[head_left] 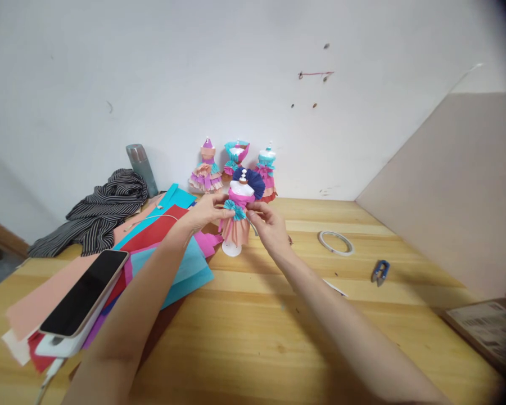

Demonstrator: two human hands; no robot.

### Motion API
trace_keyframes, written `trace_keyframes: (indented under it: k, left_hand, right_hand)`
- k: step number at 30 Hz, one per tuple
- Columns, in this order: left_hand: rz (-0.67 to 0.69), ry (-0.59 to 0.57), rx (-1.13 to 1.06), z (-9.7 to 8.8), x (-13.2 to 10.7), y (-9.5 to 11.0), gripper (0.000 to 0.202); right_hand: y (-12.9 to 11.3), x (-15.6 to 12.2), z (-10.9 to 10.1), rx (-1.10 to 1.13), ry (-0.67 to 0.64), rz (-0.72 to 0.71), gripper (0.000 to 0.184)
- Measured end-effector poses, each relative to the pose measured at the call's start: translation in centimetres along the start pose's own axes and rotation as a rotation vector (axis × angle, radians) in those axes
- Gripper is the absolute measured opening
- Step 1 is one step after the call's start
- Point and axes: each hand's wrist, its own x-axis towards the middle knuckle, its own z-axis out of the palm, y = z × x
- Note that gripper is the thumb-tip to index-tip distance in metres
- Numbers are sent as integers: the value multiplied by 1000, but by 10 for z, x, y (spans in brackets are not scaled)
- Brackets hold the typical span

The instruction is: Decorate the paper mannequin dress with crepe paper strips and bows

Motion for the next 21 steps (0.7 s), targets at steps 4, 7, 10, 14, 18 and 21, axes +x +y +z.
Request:
trace_keyframes:
  k: [4,7,10,14,18,21]
  left_hand:
    - [24,-19,-16,0,1,0,46]
    - [23,-37,-32,1,2,1,46]
    - [31,-50,-32,1,4,0,44]
    - [65,-2,-57,3,6,-5,45]
    - [73,68,-33,5,8,-8,48]
    - [64,71,-5,6,8,-8,47]
  right_hand:
    - [4,4,-1,-8,-13,-22,19]
    - [3,7,-3,-6,-34,-28,17]
    - [-1,3,-7,3,-39,-28,19]
    - [-5,-14,-13,-21,18,-6,25]
    - [2,-24,-12,-114,84,15,28]
    - [9,-24,-10,-98,113,47,19]
